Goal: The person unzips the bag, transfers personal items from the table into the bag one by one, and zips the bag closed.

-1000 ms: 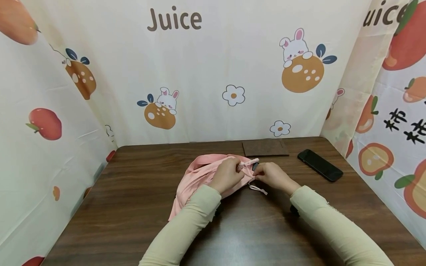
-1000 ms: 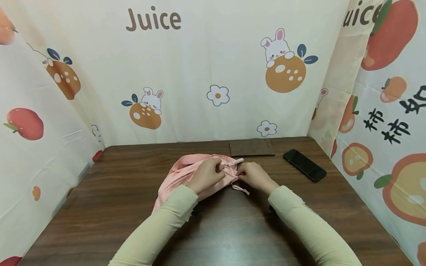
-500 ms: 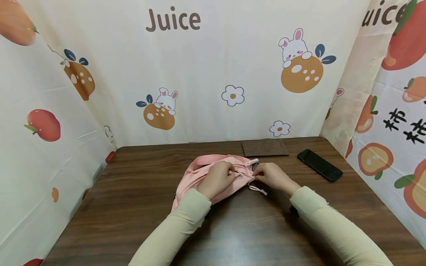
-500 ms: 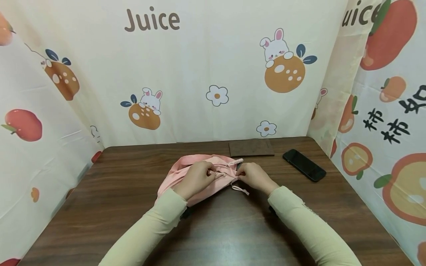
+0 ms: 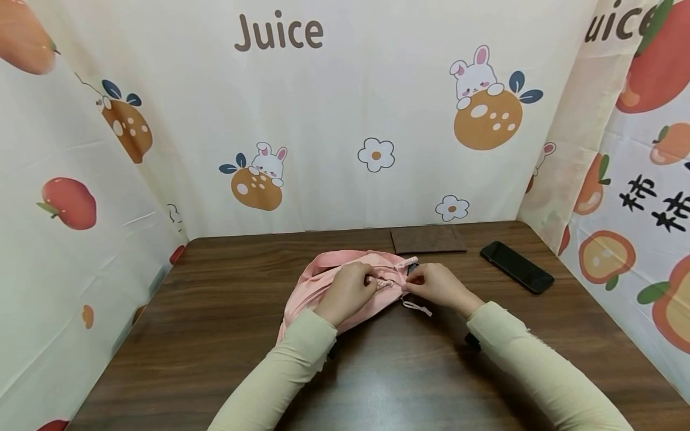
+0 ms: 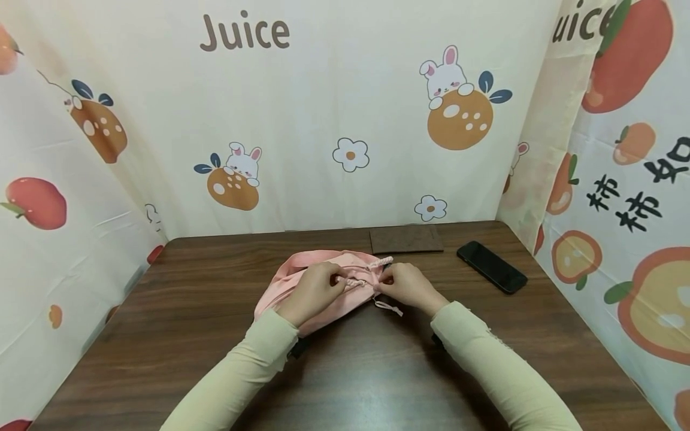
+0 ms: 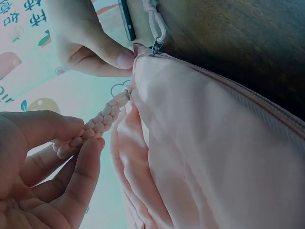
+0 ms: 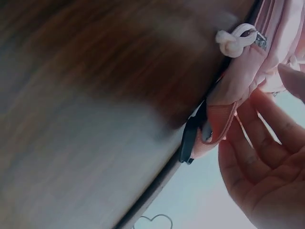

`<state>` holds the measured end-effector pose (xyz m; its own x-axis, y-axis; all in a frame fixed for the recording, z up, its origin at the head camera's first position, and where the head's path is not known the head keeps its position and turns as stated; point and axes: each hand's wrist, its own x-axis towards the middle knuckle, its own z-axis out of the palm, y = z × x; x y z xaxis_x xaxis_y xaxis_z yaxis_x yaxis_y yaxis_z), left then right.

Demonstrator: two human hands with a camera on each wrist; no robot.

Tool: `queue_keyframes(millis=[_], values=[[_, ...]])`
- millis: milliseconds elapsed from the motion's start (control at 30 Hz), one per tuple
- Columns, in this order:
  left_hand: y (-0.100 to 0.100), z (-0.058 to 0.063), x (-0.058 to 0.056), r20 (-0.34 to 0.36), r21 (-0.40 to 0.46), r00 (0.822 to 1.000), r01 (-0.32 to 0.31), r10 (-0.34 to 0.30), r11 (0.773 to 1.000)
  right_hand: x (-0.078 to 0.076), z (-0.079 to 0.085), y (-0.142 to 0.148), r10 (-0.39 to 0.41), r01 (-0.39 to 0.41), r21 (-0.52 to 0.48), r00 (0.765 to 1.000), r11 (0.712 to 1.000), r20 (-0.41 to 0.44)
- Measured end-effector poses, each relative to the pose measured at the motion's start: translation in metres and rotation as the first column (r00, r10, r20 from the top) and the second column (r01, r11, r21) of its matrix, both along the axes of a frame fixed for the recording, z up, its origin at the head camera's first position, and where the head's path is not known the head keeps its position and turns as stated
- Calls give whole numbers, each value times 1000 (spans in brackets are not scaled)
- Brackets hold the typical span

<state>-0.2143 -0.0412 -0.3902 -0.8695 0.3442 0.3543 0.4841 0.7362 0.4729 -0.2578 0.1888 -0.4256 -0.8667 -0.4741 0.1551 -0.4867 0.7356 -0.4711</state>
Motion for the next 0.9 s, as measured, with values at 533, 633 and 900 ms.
queue_keyframes(millis=[533, 633, 900], values=[[-1, 0, -1, -31, -1, 998, 61, -61, 998, 2, 4, -10, -27, 28, 49, 999, 998, -28], [-2, 2, -1, -30, -14, 997, 72, -72, 997, 2, 5, -11, -28, 30, 58, 999, 998, -42], [-6, 4, 3, -56, -31, 996, 66, -68, 997, 5, 5, -12, -23, 26, 68, 999, 997, -49]])
